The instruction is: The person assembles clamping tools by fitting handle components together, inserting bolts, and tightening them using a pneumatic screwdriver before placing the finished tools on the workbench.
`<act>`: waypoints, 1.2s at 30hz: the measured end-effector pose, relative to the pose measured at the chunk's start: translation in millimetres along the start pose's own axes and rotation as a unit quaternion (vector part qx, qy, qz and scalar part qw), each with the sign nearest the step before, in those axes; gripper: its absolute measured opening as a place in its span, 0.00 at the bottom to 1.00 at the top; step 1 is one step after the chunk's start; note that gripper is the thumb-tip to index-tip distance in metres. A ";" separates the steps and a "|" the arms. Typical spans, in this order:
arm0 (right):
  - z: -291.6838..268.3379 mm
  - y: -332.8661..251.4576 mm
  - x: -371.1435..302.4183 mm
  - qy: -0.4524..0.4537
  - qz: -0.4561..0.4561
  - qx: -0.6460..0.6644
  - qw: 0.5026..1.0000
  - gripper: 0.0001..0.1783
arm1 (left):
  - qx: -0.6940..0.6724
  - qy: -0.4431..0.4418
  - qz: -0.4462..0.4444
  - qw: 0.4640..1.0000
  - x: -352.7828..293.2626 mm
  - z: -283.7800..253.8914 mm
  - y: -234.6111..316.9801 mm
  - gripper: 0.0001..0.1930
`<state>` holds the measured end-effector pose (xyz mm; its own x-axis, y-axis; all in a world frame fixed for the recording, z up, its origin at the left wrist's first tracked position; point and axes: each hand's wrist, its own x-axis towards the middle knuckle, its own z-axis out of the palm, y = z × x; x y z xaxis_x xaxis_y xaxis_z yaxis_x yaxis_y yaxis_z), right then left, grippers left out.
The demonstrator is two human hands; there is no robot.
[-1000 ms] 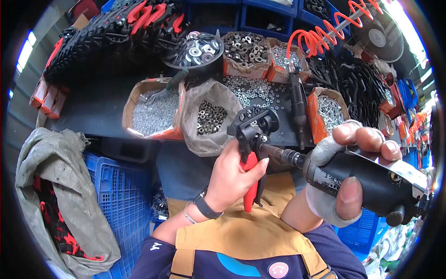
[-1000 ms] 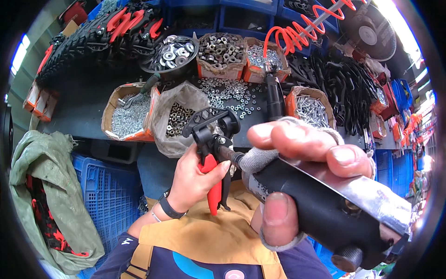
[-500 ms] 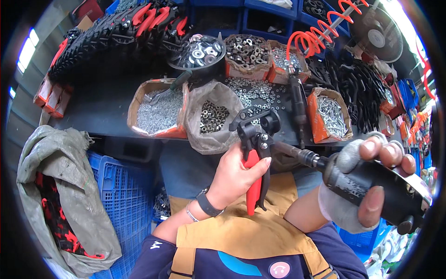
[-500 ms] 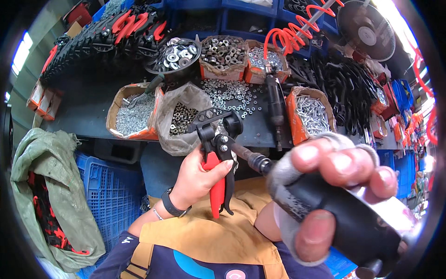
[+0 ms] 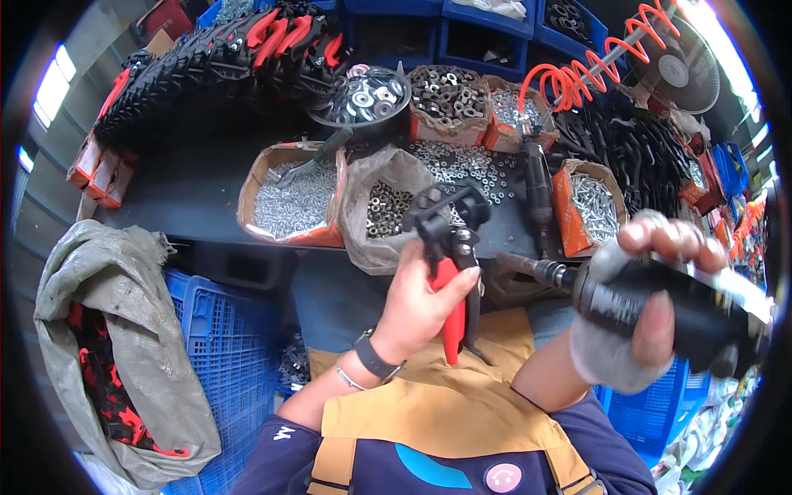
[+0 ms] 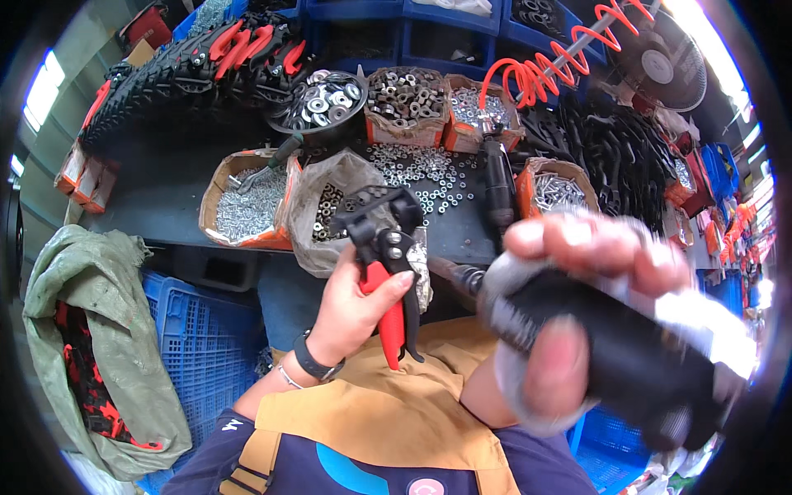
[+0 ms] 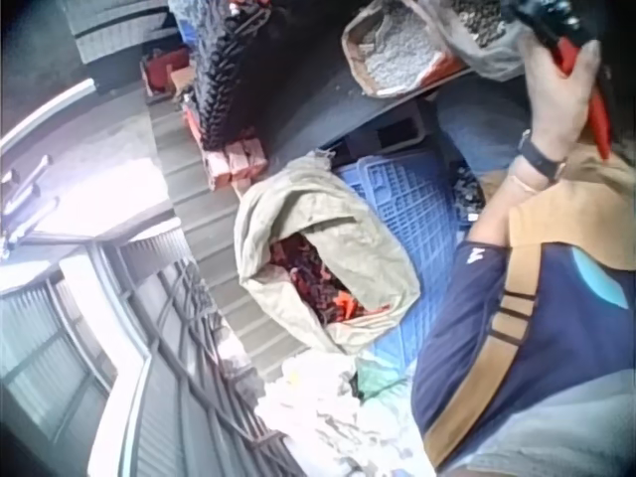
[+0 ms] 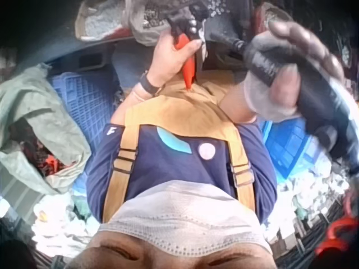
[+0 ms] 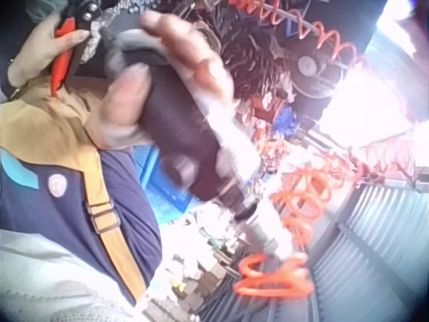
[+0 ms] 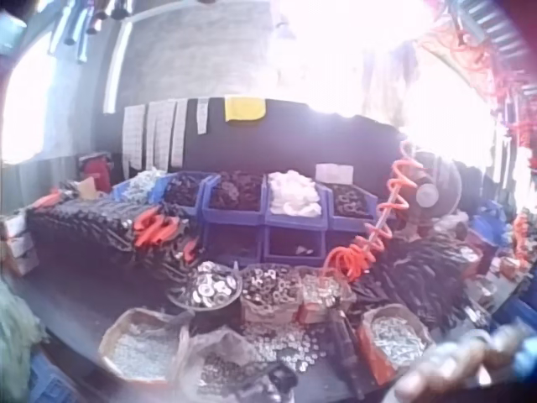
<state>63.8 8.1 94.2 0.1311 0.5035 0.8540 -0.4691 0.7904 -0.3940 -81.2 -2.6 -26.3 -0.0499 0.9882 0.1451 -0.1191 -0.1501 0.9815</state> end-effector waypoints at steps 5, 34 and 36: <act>-26.1 59.7 18.4 0.019 0.302 -0.286 0.909 0.17 | -0.223 -0.030 -0.150 0.963 -9.6 -26.7 15.7 0.17; -0.4 20.1 -25.3 -0.434 0.016 -0.359 0.826 0.18 | -0.079 -0.196 0.063 0.975 -24.3 -60.9 48.0 0.29; 3.4 12.5 -26.1 -0.331 0.118 -0.144 0.925 0.21 | 0.015 -0.080 0.101 0.992 -37.9 -66.3 38.1 0.24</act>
<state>51.6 3.7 68.1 -0.5539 0.4250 0.7159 -0.1522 0.7937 -0.5889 -149.6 -47.9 -2.7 0.0891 0.9309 0.3543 -0.0939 -0.3463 0.9334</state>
